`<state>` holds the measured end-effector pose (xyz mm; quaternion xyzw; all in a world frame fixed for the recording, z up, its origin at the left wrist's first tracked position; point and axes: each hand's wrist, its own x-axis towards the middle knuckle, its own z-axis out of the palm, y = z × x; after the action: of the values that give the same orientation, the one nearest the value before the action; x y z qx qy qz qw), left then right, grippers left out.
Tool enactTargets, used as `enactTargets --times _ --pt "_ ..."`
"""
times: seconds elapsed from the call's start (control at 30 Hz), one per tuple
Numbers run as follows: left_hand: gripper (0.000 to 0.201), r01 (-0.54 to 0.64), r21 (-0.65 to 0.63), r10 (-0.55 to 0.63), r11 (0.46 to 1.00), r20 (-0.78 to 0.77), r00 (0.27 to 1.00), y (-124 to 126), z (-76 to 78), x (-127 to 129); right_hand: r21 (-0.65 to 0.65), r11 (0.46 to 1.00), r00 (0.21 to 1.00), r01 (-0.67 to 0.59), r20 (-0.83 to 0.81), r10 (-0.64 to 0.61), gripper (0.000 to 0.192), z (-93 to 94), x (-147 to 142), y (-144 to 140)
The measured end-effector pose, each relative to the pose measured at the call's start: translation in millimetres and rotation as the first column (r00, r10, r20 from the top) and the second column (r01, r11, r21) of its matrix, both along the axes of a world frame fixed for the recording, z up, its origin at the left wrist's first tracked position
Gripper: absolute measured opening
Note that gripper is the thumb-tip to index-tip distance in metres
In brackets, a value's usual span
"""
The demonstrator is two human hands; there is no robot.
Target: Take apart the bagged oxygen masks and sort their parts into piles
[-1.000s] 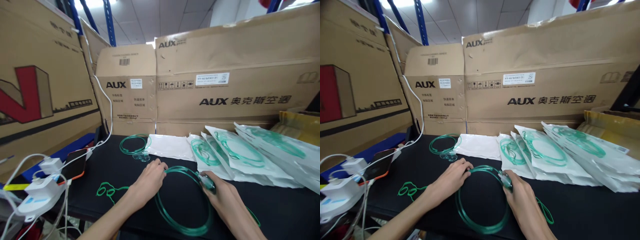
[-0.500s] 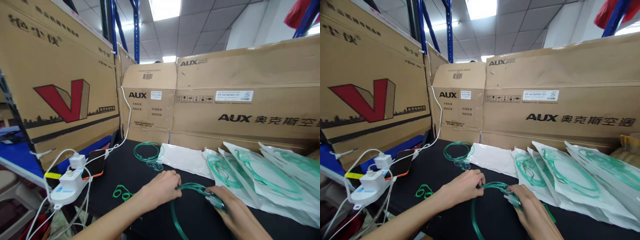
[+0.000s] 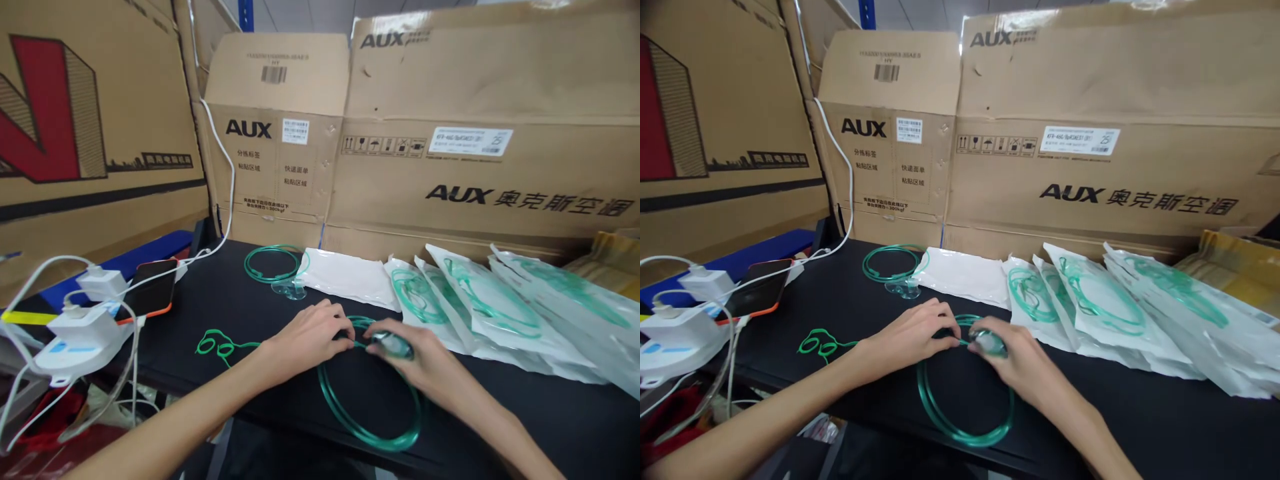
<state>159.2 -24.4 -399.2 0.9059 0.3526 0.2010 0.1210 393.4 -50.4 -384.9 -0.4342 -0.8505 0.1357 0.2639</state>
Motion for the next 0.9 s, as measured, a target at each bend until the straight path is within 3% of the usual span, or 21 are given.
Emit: enactTargets --times 0.07,0.13,0.33,0.57,0.7,0.9 --pt "0.015 0.006 0.019 -0.006 1.0 -0.001 1.0 1 -1.6 -1 0.046 0.993 0.994 0.111 -0.007 -0.111 0.009 8.7 8 6" --pt "0.015 0.008 0.035 -0.008 0.999 -0.005 1.0 2 -2.6 -1 0.092 0.986 0.989 0.138 0.048 -0.143 0.009 13.3 11 15" --pt "0.017 -0.003 0.071 0.006 0.997 -0.043 0.999 5 -4.6 0 0.053 0.999 0.976 -0.002 0.218 -0.009 0.038 1.1 -4 41" --pt "0.025 -0.079 0.127 0.094 0.989 -0.119 0.988 4 -0.6 10 0.012 0.998 0.949 -0.054 0.312 0.047 0.039 -6.9 -7 51" --pt "0.026 -0.153 0.168 0.182 0.974 -0.17 0.968 2 4.9 17 0.044 0.999 0.945 0.025 0.325 -0.038 0.041 3.5 -8 39" --pt "0.02 -0.349 0.172 0.383 0.921 -0.248 0.89 -15 12.1 13 0.058 0.963 0.911 0.264 0.312 -0.269 0.021 14.4 -3 9"
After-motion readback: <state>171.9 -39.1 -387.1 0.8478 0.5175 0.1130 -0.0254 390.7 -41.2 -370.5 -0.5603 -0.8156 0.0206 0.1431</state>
